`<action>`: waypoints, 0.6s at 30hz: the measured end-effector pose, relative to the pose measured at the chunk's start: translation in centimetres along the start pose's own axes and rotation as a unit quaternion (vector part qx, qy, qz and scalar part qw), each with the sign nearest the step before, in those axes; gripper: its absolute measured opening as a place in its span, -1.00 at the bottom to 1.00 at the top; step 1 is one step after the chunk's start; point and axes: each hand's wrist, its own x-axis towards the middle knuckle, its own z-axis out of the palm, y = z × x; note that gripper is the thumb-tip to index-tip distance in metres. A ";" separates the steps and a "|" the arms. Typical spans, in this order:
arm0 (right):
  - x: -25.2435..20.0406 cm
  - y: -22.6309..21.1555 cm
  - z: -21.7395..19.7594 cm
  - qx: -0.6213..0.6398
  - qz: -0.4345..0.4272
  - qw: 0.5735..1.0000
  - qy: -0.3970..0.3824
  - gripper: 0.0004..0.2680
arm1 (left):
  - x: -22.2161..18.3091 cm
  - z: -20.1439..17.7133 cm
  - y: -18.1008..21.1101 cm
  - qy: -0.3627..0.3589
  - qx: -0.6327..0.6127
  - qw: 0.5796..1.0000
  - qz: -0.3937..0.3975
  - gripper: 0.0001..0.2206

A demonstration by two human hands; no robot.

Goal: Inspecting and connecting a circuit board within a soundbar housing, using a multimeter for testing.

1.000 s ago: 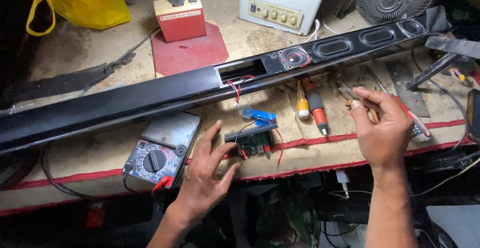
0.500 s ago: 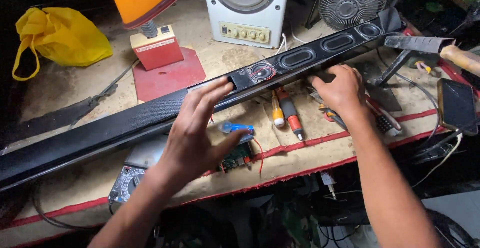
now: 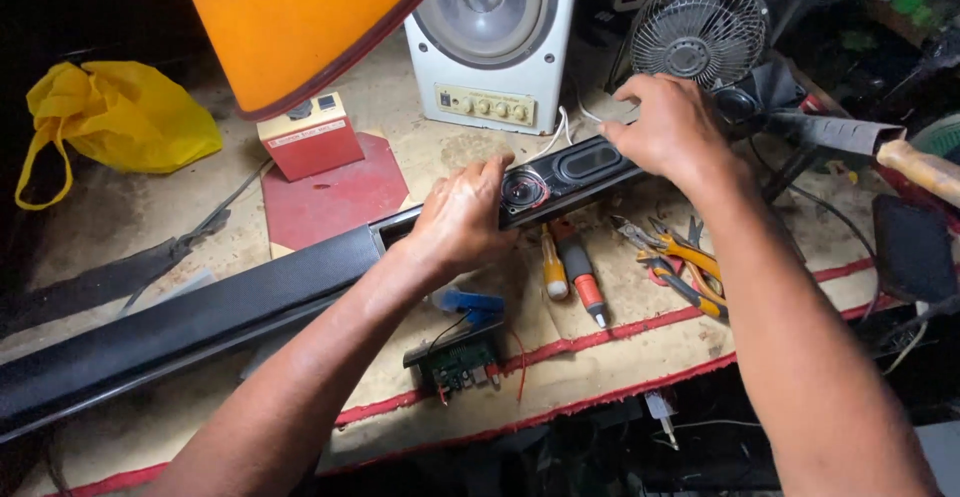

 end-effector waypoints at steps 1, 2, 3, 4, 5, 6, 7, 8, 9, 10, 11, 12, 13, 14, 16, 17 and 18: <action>1.5 -1.1 -0.4 0.015 0.054 0.992 -0.114 -0.67 | 0.0 0.0 0.1 0.002 0.007 1.000 0.003 -0.15; 3.0 -2.3 -0.8 0.031 0.106 0.968 -0.227 -0.60 | -0.1 -0.1 0.1 0.004 0.014 1.000 0.005 -0.16; 4.0 -2.3 -0.2 0.032 0.103 0.968 -0.226 -0.60 | -0.3 0.0 0.1 0.006 0.016 1.000 0.005 -0.16; 5.1 -2.4 0.2 0.024 0.103 0.952 -0.289 -0.61 | -0.3 0.0 0.1 0.008 0.019 1.000 0.014 -0.19; 6.2 -2.4 0.6 0.015 0.102 0.931 -0.350 -0.62 | -0.4 0.0 0.1 0.010 0.022 0.999 0.024 -0.21; 6.2 -3.5 0.3 0.015 0.100 0.932 -0.347 -0.62 | -0.4 -0.1 0.2 0.013 0.024 0.999 0.025 -0.21; 6.1 -4.6 0.0 -0.044 0.101 0.908 -0.403 -0.49 | -0.5 -0.2 0.3 0.016 0.021 0.999 0.025 -0.22; 5.8 -5.6 -0.2 -0.102 0.102 0.877 -0.459 -0.35 | -0.7 -0.1 0.4 0.016 0.017 0.999 0.024 -0.23; 6.6 -4.9 1.1 -0.103 0.102 0.877 -0.458 -0.35 | -0.8 -0.5 0.5 0.017 0.017 0.999 0.025 -0.23; 7.3 -4.1 2.3 -0.123 0.117 0.860 -0.482 -0.28 | -0.9 -0.8 0.6 0.006 -0.007 1.000 0.021 -0.23; 7.9 -3.2 3.5 -0.142 0.132 0.841 -0.505 -0.22 | -1.0 -1.1 0.8 -0.006 -0.031 0.999 0.017 -0.22; 8.0 -3.4 3.7 -0.143 0.137 0.841 -0.504 -0.22 | -1.1 -1.3 0.9 -0.006 -0.033 0.999 0.021 -0.22; 8.0 -3.5 4.0 -0.161 0.133 0.834 -0.510 -0.21 | -1.2 -1.5 1.0 -0.011 -0.031 0.999 0.017 -0.23; 8.0 -3.5 4.0 -0.178 0.133 0.829 -0.514 -0.21 | -1.2 -1.6 1.2 -0.015 -0.029 0.999 0.016 -0.23; 8.2 -4.1 4.0 -0.202 0.136 0.818 -0.521 -0.20 | -1.0 -1.8 1.4 -0.018 -0.033 0.999 0.017 -0.23; 8.2 -4.6 4.3 -0.225 0.130 0.807 -0.531 -0.19 | -1.0 -1.9 1.3 -0.020 -0.035 0.999 0.011 -0.24; 8.2 -4.8 4.0 -0.223 0.130 0.805 -0.535 -0.19 | -1.0 -1.9 1.4 -0.025 -0.036 0.999 0.009 -0.24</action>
